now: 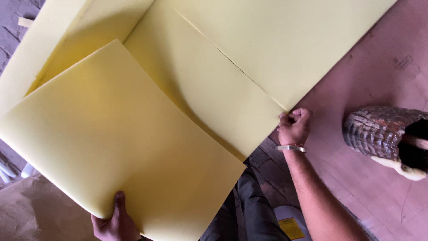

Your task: The person handles large yellow foam sheets on a work table, tearing and trimming offcut strips by hand, then measures the foam with a tape measure. They align a wooden straightedge across the foam and cut along it with a long knife, producing cut foam pieces.

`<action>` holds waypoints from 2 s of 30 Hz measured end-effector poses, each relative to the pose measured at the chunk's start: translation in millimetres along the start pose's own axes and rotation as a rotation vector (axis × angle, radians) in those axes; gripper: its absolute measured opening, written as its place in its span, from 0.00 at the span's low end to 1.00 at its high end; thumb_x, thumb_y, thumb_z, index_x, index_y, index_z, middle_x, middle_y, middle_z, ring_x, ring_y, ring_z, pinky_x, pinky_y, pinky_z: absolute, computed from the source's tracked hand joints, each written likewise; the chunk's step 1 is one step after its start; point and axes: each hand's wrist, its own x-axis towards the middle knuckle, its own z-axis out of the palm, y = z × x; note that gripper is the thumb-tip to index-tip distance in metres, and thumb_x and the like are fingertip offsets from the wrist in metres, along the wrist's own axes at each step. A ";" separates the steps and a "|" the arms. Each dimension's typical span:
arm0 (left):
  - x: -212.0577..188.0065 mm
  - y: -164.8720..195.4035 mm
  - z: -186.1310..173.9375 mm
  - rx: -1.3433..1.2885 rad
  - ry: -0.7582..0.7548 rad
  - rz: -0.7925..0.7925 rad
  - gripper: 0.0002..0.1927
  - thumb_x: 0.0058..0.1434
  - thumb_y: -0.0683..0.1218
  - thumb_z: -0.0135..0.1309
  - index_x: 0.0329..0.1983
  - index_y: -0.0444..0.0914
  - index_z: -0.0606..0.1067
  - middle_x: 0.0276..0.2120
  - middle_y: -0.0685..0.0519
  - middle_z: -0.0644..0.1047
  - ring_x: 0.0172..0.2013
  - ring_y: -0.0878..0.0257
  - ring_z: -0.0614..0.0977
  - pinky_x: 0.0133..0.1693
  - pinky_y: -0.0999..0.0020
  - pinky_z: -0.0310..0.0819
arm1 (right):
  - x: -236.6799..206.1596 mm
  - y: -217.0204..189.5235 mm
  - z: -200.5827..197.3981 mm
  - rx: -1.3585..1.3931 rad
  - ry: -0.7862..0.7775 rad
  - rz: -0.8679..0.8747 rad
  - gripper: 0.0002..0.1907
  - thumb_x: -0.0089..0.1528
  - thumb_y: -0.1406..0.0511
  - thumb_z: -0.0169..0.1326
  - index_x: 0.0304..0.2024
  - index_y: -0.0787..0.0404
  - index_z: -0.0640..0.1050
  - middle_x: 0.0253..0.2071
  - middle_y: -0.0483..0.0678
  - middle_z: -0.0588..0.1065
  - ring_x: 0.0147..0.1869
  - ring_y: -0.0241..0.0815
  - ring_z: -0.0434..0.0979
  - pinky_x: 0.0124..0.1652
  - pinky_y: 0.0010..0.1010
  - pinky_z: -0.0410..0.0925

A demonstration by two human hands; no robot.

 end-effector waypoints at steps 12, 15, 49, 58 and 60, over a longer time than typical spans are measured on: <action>24.3 -28.0 -15.8 0.018 -0.055 -0.056 0.23 0.63 0.36 0.61 0.61 0.28 0.72 0.53 0.42 0.80 0.53 0.55 0.82 0.58 0.61 0.77 | -30.6 -49.2 33.7 -0.230 -0.331 -1.038 0.18 0.58 0.72 0.61 0.50 0.59 0.75 0.46 0.53 0.79 0.51 0.52 0.80 0.51 0.42 0.74; 34.7 -41.0 -19.1 0.026 -0.037 -0.082 0.24 0.62 0.36 0.62 0.61 0.28 0.72 0.52 0.42 0.80 0.52 0.56 0.82 0.56 0.62 0.77 | -62.1 -91.0 85.6 -0.306 -0.719 -1.345 0.23 0.61 0.59 0.58 0.58 0.50 0.71 0.66 0.52 0.72 0.73 0.55 0.68 0.68 0.52 0.61; 142.5 -119.7 -64.0 0.079 -0.050 -0.632 0.46 0.55 0.66 0.52 0.73 0.42 0.57 0.66 0.43 0.68 0.66 0.50 0.69 0.65 0.46 0.60 | -112.2 -186.2 259.8 -0.601 -0.933 -1.306 0.38 0.64 0.49 0.40 0.75 0.55 0.58 0.79 0.62 0.45 0.81 0.65 0.42 0.71 0.61 0.38; 181.5 -50.9 -257.5 -0.588 -0.129 -0.280 0.60 0.56 0.82 0.42 0.78 0.34 0.57 0.73 0.35 0.63 0.70 0.39 0.65 0.67 0.42 0.54 | -301.1 -210.1 306.4 -0.479 -1.344 -1.296 0.44 0.62 0.49 0.61 0.74 0.56 0.60 0.76 0.65 0.50 0.79 0.66 0.46 0.67 0.66 0.41; 186.6 -32.5 -275.8 -0.204 -0.034 -0.315 0.57 0.56 0.77 0.46 0.78 0.35 0.57 0.73 0.36 0.63 0.70 0.40 0.65 0.67 0.42 0.55 | -306.1 -208.2 320.6 -0.539 -1.286 -1.287 0.43 0.59 0.50 0.62 0.71 0.57 0.62 0.76 0.64 0.51 0.79 0.65 0.47 0.69 0.64 0.42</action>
